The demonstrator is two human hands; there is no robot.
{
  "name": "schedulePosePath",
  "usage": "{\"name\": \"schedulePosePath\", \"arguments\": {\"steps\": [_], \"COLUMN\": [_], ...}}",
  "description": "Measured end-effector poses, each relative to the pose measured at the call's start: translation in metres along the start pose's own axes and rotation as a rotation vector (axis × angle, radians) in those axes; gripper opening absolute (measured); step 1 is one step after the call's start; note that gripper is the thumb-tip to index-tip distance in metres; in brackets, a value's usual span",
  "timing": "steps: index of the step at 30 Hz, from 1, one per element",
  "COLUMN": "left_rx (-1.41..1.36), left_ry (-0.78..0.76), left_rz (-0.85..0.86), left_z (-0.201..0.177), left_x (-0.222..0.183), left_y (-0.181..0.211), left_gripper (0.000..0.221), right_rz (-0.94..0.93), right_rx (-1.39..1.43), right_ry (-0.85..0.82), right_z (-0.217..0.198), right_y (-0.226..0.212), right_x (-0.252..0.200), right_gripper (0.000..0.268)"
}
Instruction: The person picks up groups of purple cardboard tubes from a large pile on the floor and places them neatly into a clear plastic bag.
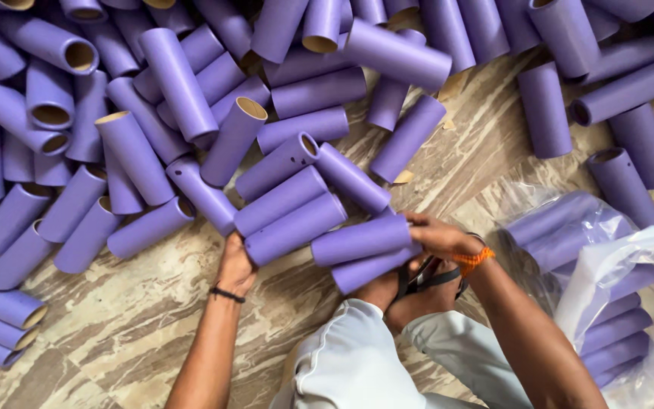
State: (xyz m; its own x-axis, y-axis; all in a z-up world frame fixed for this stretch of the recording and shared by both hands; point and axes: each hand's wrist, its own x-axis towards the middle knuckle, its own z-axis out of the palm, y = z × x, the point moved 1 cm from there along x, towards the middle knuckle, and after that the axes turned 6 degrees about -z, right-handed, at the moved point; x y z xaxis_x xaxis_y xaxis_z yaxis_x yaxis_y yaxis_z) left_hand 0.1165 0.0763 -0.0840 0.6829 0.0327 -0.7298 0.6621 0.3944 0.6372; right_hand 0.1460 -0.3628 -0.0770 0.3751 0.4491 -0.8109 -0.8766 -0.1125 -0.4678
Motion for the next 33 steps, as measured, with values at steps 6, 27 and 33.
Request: {"name": "schedulePosePath", "arguments": {"steps": [6, 27, 33], "left_rx": [-0.096, -0.655, -0.635], "left_ry": [0.049, -0.094, -0.071], "left_rz": [0.04, -0.132, -0.089], "left_z": [-0.035, 0.059, 0.108], "left_x": [-0.033, 0.03, 0.038], "left_y": [0.014, -0.033, -0.03], "left_gripper": [0.036, 0.05, 0.048], "right_rz": [-0.333, -0.738, -0.812], "right_rx": [0.209, 1.113, 0.865], "right_ry": [0.067, 0.443, 0.349], "right_z": [-0.031, -0.016, -0.114], "right_y": [0.039, 0.058, -0.089], "right_x": [-0.064, -0.039, 0.004], "right_gripper": [0.063, 0.064, 0.059]}}
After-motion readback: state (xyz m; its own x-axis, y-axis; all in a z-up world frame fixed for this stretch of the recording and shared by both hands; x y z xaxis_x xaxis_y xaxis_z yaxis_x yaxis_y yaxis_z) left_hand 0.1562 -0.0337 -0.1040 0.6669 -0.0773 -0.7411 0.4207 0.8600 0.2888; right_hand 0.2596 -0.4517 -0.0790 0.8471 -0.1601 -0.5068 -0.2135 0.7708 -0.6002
